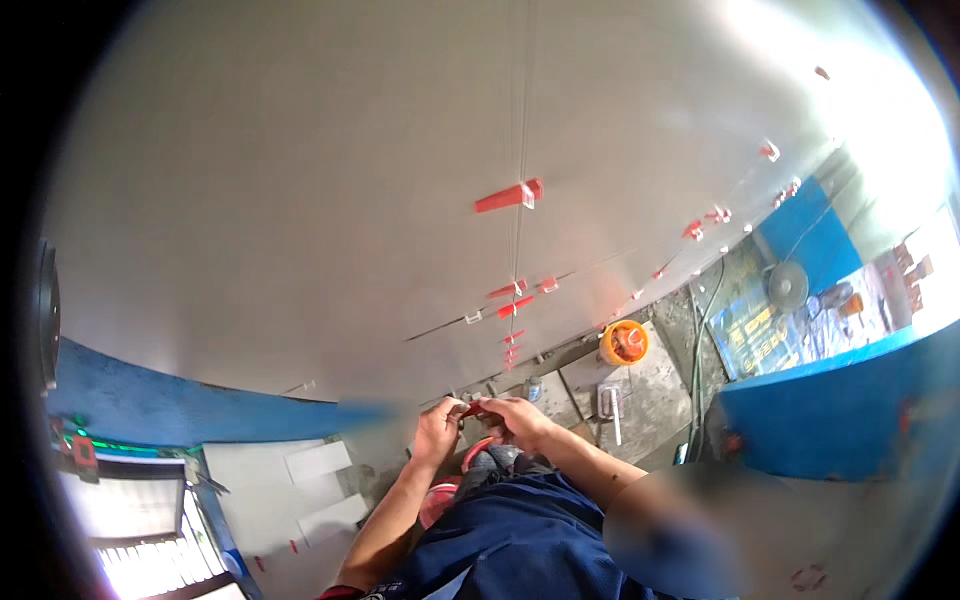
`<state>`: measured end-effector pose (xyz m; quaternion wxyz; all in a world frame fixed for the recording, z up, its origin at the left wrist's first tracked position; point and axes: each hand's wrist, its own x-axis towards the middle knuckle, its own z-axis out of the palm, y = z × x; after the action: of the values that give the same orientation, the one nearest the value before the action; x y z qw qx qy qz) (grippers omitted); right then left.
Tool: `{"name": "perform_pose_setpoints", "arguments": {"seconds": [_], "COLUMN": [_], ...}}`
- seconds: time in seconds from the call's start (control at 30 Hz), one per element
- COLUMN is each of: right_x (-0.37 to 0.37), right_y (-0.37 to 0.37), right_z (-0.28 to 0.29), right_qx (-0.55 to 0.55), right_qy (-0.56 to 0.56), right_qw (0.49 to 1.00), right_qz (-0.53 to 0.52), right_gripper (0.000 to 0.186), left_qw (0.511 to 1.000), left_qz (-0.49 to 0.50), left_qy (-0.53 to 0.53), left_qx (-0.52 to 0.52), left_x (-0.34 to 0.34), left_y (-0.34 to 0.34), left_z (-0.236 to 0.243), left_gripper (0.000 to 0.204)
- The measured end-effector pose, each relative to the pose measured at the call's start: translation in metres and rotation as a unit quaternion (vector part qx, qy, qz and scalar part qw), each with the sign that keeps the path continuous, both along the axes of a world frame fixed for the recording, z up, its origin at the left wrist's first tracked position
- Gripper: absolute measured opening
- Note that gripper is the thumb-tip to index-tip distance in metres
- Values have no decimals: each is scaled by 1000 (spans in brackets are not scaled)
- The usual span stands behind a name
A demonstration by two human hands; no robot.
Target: The person applies adhesive and presses tiles against a wall, using a grout float to spread material and placing spacers between the tiles.
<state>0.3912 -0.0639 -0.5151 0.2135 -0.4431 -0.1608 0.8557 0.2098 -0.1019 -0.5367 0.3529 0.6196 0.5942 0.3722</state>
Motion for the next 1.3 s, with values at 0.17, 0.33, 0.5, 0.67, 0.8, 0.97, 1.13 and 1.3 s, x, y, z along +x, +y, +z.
{"name": "perform_pose_setpoints", "arguments": {"seconds": [0.17, 0.33, 0.5, 0.67, 0.8, 0.97, 1.13, 1.3], "right_x": [24, 11, -33, -53, -42, -37, -79, -60], "right_y": [31, 99, 130, 130, 151, 166, 148, 154], "right_z": [25, 0, -20, -22, -14, -21, -8, -37], "right_qx": [129, 791, 575, 539, 497, 531, 427, 411], "right_qy": [-195, -480, -614, -639, -566, -555, -605, -645], "right_qw": [961, 332, 517, 506, 588, 447, 584, 563], "right_qz": [150, 183, 162, 213, 295, 458, 332, 313], "right_gripper": [27, 29, 33, 39, 40, 41, 43, 46], "left_qw": [990, 975, 936, 741, 582, 477, 404, 406], "left_qz": [-51, 165, 151, 175, 191, 243, 269, 244], "left_qy": [-46, -144, -277, -631, -777, -829, -847, -853], "left_qx": [120, -42, -156, -145, -142, -160, -216, -218], "left_x": [12, 23, 39, 53, 64, 72, 57, 63], "left_y": [27, 68, 93, 118, 137, 142, 143, 145], "left_z": [0, -45, -72, -109, -80, -75, -86, -55], "left_gripper": [8, 17, 21, 24, 32, 24, 34, 39]}}
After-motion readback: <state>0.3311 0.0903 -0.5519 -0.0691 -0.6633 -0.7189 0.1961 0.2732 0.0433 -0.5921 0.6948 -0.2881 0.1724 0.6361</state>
